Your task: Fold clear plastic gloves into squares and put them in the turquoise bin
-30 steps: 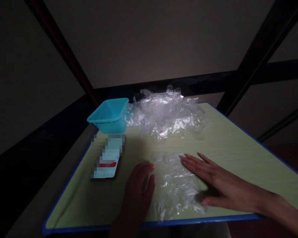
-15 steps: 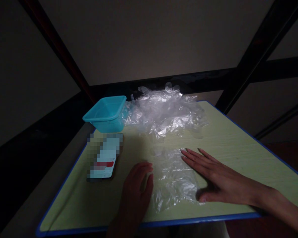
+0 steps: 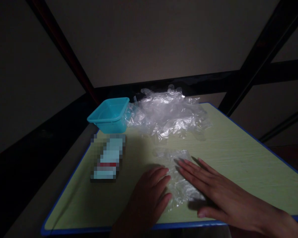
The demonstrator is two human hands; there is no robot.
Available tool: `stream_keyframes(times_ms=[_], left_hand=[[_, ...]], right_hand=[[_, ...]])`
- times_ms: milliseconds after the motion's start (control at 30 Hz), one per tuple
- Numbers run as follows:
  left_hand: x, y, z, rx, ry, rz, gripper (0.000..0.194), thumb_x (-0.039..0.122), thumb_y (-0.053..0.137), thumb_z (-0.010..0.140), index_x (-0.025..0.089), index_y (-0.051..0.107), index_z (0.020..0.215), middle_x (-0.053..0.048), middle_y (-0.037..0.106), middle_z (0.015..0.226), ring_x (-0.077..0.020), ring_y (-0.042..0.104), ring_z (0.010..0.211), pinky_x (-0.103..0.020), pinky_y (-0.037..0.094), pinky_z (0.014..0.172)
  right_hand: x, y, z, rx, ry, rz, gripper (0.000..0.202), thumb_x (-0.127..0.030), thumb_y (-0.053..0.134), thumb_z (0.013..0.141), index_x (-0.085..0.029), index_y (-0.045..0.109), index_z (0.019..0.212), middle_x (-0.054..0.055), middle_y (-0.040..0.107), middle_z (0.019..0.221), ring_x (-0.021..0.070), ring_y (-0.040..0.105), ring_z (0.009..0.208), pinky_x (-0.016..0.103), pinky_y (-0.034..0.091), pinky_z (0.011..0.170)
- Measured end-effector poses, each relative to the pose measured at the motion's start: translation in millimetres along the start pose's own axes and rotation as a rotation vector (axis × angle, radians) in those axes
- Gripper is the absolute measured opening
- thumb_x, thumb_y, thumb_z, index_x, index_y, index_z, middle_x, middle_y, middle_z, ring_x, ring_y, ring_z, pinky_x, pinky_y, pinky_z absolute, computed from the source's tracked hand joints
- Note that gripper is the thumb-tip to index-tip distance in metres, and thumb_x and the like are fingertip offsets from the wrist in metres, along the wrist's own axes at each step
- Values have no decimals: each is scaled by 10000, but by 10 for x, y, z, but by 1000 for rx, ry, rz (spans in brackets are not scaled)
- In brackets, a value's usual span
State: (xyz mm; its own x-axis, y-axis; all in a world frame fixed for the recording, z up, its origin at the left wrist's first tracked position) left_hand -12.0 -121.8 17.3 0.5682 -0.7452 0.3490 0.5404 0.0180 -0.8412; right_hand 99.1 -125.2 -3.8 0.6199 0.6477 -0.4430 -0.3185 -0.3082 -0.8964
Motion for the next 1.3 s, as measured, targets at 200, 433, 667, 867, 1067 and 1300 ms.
stream_keyframes(times_ms=[200,433,667,867,1067,1300], left_hand=[[-64,141,-9,-99,-58,78,399,242,594,797,162,524,1181,-151,439,1364,-318,346,1294,-535,413,976],[-132,134,-16,-72,-89,92,345,237,587,804,162,568,1140,-153,441,1359,-325,354,1287,-552,410,970],[-312,4,-163,-59,-117,183,306,216,543,824,194,596,1125,-134,468,1339,-292,421,1243,-489,441,956],[-513,-169,-324,-44,-181,211,290,235,478,855,222,633,1100,-124,499,1311,-276,478,1193,-476,473,915],[-608,-215,-367,2,-231,160,268,244,492,851,227,660,1059,-101,509,1310,-261,489,1190,-461,459,936],[-610,-164,-363,-60,-260,154,306,248,470,867,220,607,1140,-106,509,1316,-260,504,1181,-467,463,936]], right_hand=[[15,102,-22,-19,16,-33,782,-546,501,821,-236,132,1437,81,125,1498,294,138,1358,537,55,1082],[39,103,-59,8,21,28,758,-499,533,823,-261,149,1432,61,174,1493,302,177,1348,544,55,1079],[79,158,-40,-51,68,-18,743,-517,487,841,-242,132,1434,75,157,1492,308,166,1351,559,70,1070],[88,161,-33,-57,72,-43,736,-516,475,847,-256,115,1434,68,162,1494,304,165,1352,561,75,1067],[66,160,-41,-24,38,-90,746,-500,481,851,-245,103,1441,80,172,1493,304,187,1347,564,117,1066],[-113,-145,-109,122,-84,-272,819,-499,543,815,-195,131,1453,103,303,1453,300,317,1309,497,372,1015]])
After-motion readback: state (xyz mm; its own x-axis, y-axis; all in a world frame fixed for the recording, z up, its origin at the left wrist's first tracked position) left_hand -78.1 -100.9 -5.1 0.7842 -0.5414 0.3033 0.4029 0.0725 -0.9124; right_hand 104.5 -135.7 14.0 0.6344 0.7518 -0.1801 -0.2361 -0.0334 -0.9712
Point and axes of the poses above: each hand's wrist, its own z-axis towards the middle knuckle, its own y-axis out of the palm, x = y × z, the point moved 10 cm from there along z, towards the middle knuckle
